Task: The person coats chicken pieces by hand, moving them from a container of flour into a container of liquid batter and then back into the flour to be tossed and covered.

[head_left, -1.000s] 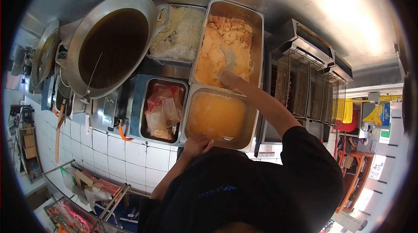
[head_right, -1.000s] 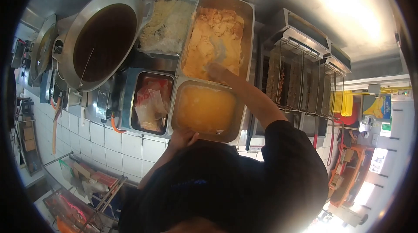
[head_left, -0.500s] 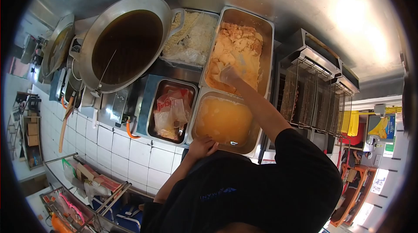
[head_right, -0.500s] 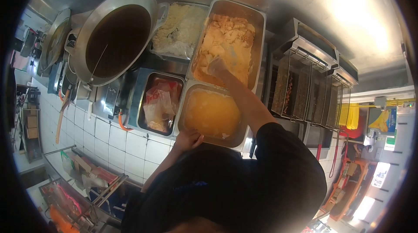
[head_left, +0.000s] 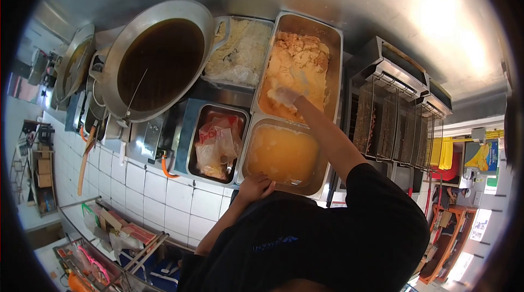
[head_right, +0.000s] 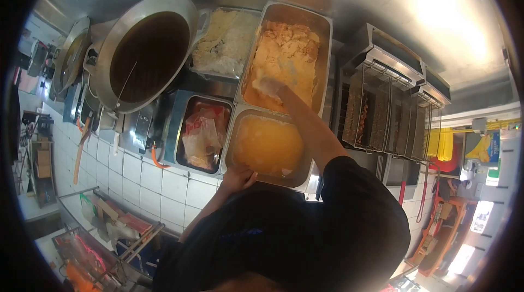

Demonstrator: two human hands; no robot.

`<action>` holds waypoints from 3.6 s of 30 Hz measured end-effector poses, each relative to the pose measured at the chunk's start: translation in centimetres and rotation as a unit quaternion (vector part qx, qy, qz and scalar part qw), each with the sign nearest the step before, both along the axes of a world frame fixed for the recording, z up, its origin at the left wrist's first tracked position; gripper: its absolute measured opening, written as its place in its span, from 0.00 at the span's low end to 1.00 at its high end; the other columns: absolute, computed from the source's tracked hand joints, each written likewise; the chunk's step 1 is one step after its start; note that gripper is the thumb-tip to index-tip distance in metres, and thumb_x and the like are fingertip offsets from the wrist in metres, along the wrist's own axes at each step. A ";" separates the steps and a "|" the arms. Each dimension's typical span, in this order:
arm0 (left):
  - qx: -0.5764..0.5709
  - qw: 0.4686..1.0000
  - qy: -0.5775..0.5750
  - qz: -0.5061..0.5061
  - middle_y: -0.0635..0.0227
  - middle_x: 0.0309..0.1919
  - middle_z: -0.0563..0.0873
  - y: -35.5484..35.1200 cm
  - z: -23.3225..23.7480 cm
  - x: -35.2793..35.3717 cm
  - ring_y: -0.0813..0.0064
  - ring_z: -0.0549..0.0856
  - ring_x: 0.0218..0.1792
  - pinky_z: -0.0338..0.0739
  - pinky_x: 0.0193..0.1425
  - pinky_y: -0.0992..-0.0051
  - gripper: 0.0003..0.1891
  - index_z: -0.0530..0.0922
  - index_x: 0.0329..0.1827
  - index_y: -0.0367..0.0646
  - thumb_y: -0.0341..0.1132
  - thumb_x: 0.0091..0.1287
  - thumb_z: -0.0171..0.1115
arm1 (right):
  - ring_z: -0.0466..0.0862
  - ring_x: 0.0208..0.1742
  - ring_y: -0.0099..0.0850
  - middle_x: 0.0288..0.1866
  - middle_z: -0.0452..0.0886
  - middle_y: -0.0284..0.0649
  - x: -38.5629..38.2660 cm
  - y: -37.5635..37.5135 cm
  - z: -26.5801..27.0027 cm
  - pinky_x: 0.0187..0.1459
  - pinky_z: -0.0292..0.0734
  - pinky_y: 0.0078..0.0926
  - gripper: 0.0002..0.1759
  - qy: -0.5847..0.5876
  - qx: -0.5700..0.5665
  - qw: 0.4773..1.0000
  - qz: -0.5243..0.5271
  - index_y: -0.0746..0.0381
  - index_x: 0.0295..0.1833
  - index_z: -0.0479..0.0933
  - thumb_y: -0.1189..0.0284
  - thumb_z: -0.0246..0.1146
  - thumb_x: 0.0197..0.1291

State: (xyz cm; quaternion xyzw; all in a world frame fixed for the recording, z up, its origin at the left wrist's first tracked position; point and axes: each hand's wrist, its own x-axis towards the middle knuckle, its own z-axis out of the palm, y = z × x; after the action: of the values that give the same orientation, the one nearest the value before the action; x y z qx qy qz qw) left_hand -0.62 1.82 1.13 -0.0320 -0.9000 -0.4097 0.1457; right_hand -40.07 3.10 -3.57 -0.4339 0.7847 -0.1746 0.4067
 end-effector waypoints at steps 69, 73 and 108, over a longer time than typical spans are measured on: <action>-0.020 0.998 -0.056 0.016 0.67 0.24 0.82 0.1 1.7 -0.9 0.65 0.86 0.28 0.80 0.29 0.64 0.12 0.82 0.28 0.45 0.35 0.72 0.69 | 0.88 0.48 0.39 0.39 0.88 0.50 -21.1 7.1 -5.7 0.43 0.82 0.47 0.15 0.430 0.083 0.891 -0.120 0.65 0.37 0.87 0.68 0.60 0.71; -0.003 0.998 -0.050 0.025 0.66 0.24 0.82 0.2 0.8 -0.6 0.64 0.85 0.26 0.80 0.29 0.64 0.13 0.81 0.27 0.45 0.35 0.72 0.68 | 0.88 0.52 0.41 0.45 0.89 0.52 -18.7 5.8 -8.8 0.43 0.84 0.46 0.12 0.454 0.226 0.861 -0.042 0.65 0.40 0.89 0.72 0.62 0.69; -0.027 1.000 0.011 -0.002 0.67 0.23 0.80 0.2 -0.4 -0.4 0.65 0.82 0.27 0.79 0.31 0.65 0.14 0.79 0.23 0.45 0.34 0.67 0.71 | 0.82 0.52 0.38 0.44 0.82 0.38 2.3 10.9 5.1 0.58 0.75 0.32 0.06 0.084 0.280 0.956 -0.006 0.59 0.46 0.81 0.69 0.62 0.70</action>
State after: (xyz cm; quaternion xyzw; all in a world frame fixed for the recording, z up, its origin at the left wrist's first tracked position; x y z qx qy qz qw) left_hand -1.06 1.99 0.75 -0.0421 -0.9089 -0.3853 0.1542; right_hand -37.79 13.99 1.57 -0.3111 0.8358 0.0868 0.4439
